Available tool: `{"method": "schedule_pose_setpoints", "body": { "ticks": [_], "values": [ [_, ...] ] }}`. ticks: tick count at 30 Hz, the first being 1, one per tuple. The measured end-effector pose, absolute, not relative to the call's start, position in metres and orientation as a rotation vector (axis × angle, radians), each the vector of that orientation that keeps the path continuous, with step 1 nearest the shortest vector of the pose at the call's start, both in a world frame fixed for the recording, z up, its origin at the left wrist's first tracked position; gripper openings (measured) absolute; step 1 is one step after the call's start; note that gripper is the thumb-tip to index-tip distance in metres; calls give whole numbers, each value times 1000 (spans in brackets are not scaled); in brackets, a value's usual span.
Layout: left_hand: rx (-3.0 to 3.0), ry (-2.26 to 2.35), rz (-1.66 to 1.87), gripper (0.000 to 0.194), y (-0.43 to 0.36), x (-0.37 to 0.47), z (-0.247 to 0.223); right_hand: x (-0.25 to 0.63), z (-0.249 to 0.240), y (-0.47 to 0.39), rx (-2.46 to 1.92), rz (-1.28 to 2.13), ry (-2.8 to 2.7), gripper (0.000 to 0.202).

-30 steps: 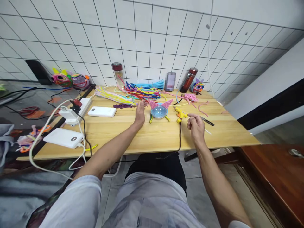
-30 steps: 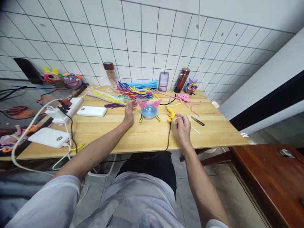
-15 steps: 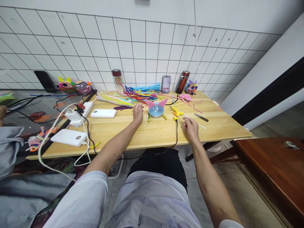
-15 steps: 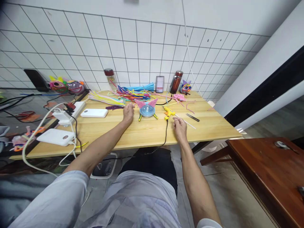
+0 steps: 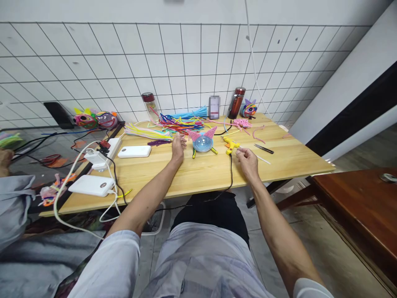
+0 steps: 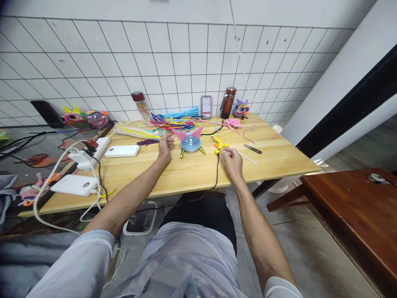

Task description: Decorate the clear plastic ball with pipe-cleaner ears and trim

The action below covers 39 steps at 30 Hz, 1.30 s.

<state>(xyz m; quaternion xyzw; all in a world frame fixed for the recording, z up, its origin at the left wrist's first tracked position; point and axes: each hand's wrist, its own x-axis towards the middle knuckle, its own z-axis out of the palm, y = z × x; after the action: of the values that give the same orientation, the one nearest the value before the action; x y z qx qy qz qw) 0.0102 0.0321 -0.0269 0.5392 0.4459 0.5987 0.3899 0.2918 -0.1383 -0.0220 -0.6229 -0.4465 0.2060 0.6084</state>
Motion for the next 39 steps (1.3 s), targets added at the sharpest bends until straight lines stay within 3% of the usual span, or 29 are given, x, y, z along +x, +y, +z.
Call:
{"method": "schedule_pose_setpoints", "body": {
  "ticks": [4, 9, 15, 22, 29, 34, 39],
  "values": [
    [1539, 1052, 1387, 56, 22, 10, -22, 281, -10, -112, -1442, 444, -1199, 42],
    [1768, 988, 1178, 71, 8, 15, -18, 260, 0, -67, -1488, 426, -1525, 60],
    [1848, 1037, 1082, 66, 6, 18, -14, 246, 4, -39, -1464, 417, -1783, 61],
    [1841, 1105, 1058, 62, 7, 19, -17, 251, 1, -37, -1454, 411, -1877, 60],
    [1888, 1161, 1053, 82, 6, 19, -21, 257, -3, -45, -1430, 387, -1897, 73],
    [1938, 1144, 1008, 79, 8, 18, -22, 255, -1, -51, -1431, 374, -1917, 67],
    [1896, 1186, 961, 88, 7, 16, -23, 257, 2, -53, -1460, 346, -1910, 71]
  ]
}}
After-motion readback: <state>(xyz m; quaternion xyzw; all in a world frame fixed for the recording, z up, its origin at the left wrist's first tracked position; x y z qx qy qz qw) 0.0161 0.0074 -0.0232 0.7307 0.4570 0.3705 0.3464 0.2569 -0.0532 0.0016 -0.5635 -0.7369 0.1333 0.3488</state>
